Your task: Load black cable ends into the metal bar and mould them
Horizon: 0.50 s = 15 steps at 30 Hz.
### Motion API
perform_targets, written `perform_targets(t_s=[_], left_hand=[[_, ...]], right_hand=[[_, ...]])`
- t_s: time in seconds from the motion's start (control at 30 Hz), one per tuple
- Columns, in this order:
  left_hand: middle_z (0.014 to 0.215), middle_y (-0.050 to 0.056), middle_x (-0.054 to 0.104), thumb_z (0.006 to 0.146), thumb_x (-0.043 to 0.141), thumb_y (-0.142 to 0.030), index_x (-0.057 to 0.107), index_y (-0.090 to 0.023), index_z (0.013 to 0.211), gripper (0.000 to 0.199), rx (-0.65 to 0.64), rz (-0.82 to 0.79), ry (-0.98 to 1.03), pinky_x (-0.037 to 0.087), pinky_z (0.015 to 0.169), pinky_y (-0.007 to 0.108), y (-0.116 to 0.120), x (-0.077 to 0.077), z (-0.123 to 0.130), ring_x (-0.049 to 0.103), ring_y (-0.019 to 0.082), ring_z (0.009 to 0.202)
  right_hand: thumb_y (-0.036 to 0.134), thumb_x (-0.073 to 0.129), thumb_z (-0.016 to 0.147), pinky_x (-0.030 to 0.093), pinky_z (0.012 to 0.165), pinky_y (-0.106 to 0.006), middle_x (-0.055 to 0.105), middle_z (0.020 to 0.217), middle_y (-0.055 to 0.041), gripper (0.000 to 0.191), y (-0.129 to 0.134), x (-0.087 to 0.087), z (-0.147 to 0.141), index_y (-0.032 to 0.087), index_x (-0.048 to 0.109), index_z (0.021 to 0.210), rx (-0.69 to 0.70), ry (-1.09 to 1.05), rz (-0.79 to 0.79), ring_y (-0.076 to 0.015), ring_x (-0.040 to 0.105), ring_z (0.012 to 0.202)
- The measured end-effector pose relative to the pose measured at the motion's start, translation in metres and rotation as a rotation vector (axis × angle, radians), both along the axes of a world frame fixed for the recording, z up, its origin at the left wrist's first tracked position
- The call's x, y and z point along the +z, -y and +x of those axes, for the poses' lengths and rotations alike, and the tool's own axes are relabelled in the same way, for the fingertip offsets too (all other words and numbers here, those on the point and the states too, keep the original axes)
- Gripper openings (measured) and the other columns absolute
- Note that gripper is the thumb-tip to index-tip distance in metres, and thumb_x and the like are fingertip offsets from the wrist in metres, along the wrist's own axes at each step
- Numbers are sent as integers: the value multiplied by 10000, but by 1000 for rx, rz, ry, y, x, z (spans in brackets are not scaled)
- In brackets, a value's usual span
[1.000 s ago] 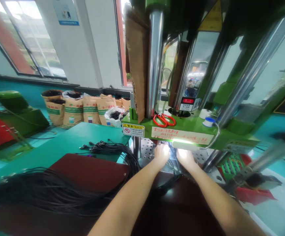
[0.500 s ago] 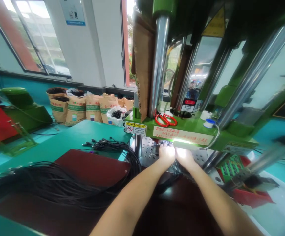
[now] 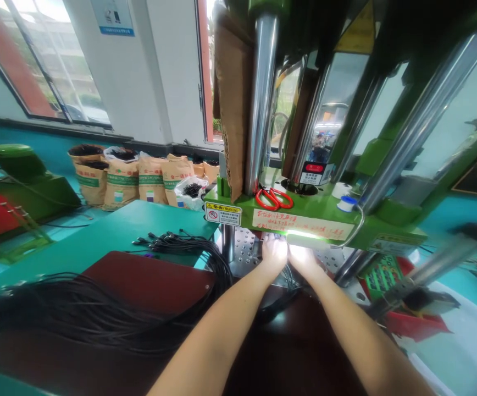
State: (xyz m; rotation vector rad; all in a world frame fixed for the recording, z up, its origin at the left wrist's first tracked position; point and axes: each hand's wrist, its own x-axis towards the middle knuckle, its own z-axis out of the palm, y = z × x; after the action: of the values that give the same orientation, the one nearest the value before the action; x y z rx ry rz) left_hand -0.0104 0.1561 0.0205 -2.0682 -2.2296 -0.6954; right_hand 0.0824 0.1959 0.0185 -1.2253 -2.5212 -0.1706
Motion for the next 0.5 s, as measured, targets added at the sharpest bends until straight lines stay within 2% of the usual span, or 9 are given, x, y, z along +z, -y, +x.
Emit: perform_targets(t_s=[0.1,0.17,0.33,0.5], left_hand=[[971,141,609,871,300,-145,606,-94,1013,342,-11,11,-11,387,864,391,-2,4,-5,511,252,981],[995,124,609,884,312,-199,597,-120,1032,331,-70,8,-27,397,864,390,-2,3,-14,519,241,979],[1240,52,513,871,372,-411,473,-219,1208,401,-319,5,-84,351,955,352,0,-9,-44,425,205,1155],[1272,88,484,877,302,-464,375,-205,1294,496,-426,-1,-103,315,981,401,-6,-20,-56,414,224,1179]], right_hand=[[161,241,881,421,791,-416,666,837,-161,414,1,2,4,129,645,961,-6,18,10,-280,592,803],[188,224,897,414,813,-402,659,917,-167,424,2,0,11,118,630,999,16,34,16,-275,587,869],[364,340,896,409,823,-335,615,1097,-130,378,2,-5,31,152,565,1113,104,92,-19,-249,563,977],[409,333,899,347,914,-354,587,1158,-134,427,-1,-6,32,156,517,1189,116,119,-62,-253,521,1063]])
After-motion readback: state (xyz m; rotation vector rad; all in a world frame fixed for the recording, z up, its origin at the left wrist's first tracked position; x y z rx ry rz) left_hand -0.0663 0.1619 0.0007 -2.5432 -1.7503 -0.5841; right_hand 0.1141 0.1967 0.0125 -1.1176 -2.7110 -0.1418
